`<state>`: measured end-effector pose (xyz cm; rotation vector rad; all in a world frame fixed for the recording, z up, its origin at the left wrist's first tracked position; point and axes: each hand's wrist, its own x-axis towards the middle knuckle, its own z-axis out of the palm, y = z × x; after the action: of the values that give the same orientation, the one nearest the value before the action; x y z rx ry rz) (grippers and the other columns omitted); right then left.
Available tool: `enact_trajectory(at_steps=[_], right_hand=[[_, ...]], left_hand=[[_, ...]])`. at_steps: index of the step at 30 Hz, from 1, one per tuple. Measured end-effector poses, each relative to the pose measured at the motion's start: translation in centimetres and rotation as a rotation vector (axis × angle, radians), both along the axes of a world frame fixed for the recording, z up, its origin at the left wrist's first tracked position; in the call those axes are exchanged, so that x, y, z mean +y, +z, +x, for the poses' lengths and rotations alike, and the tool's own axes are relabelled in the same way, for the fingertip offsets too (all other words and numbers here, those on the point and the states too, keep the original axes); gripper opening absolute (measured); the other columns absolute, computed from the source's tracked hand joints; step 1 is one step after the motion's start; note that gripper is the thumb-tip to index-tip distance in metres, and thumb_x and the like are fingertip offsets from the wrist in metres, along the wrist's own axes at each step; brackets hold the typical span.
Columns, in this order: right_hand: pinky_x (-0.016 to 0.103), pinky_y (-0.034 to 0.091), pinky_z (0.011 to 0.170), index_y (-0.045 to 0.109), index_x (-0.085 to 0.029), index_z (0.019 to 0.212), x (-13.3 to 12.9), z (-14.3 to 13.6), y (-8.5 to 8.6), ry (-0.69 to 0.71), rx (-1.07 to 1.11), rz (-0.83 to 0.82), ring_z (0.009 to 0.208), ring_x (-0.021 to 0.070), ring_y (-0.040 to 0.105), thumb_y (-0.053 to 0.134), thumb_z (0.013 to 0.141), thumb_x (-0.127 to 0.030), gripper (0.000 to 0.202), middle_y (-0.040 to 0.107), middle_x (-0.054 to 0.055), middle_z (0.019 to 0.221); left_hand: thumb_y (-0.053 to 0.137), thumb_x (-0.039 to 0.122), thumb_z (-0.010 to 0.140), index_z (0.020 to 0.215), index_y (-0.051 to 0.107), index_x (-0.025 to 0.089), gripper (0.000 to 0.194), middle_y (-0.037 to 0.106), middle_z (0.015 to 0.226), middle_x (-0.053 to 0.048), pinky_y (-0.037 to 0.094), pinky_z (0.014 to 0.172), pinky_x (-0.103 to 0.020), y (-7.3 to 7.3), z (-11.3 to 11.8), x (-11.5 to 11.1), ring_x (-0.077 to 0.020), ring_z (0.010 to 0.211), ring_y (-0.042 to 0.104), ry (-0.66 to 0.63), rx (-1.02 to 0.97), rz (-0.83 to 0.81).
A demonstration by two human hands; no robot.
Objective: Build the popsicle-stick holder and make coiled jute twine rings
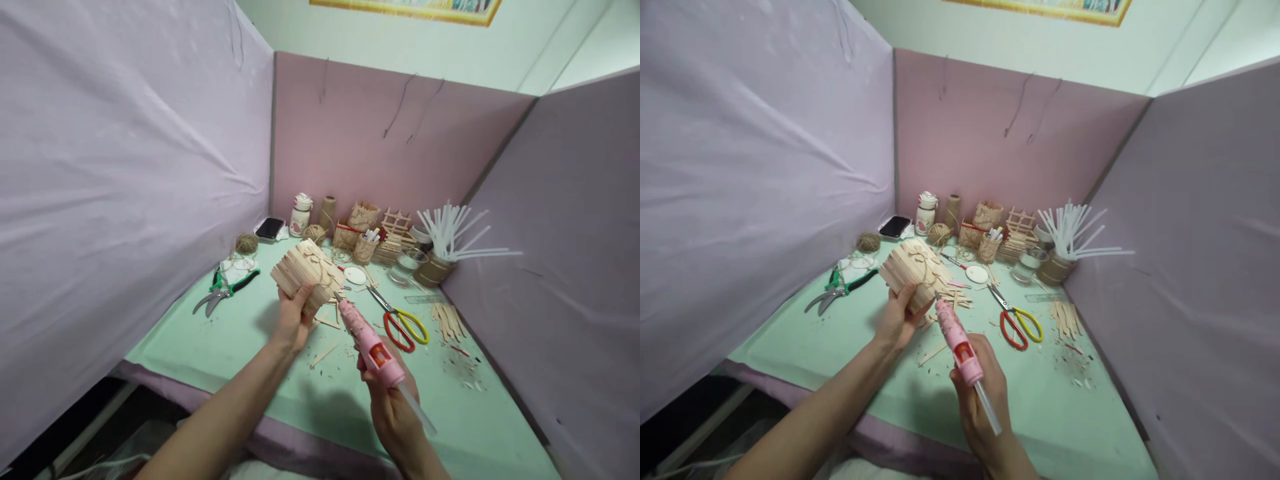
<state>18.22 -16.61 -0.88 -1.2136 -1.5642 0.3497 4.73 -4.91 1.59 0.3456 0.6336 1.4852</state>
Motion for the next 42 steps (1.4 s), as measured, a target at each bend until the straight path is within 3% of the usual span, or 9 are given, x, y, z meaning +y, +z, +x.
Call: enact_trajectory(at_steps=[12, 29, 42], right_hand=[[0.03, 0.039, 0.062, 0.053, -0.019, 0.09, 0.4, -0.6, -0.1, -0.019, -0.067, 0.043, 0.071, 0.017, 0.049, 0.037, 0.094, -0.05, 0.034, 0.052, 0.004, 0.082], [0.03, 0.04, 0.064, 0.052, -0.02, 0.092, 0.5, -0.6, 0.0, -0.023, -0.098, 0.028, 0.07, 0.017, 0.046, 0.036, 0.095, -0.047, 0.032, 0.049, 0.003, 0.08], [0.03, 0.039, 0.063, 0.052, -0.019, 0.089, 0.5, -0.5, -0.1, -0.034, -0.109, 0.04, 0.069, 0.0163, 0.046, 0.035, 0.095, -0.05, 0.035, 0.049, 0.003, 0.08]], left_hand=[[0.083, 0.024, 0.059, 0.102, 0.049, 0.025, 0.054, 0.065, 0.096, 0.001, 0.057, 0.071, -0.026, -0.9, 0.5, -0.2, -0.013, 0.082, 0.064, -0.021, 0.021, 0.074], [0.082, 0.021, 0.061, 0.111, 0.05, 0.028, 0.06, 0.065, 0.105, 0.0, 0.056, 0.073, -0.026, -1.0, 0.5, -0.3, -0.014, 0.087, 0.066, -0.007, 0.024, 0.067], [0.081, 0.023, 0.062, 0.108, 0.048, 0.027, 0.057, 0.064, 0.108, 0.0, 0.056, 0.073, -0.026, -1.4, 0.5, -0.2, -0.0133, 0.088, 0.065, -0.017, 0.035, 0.095]])
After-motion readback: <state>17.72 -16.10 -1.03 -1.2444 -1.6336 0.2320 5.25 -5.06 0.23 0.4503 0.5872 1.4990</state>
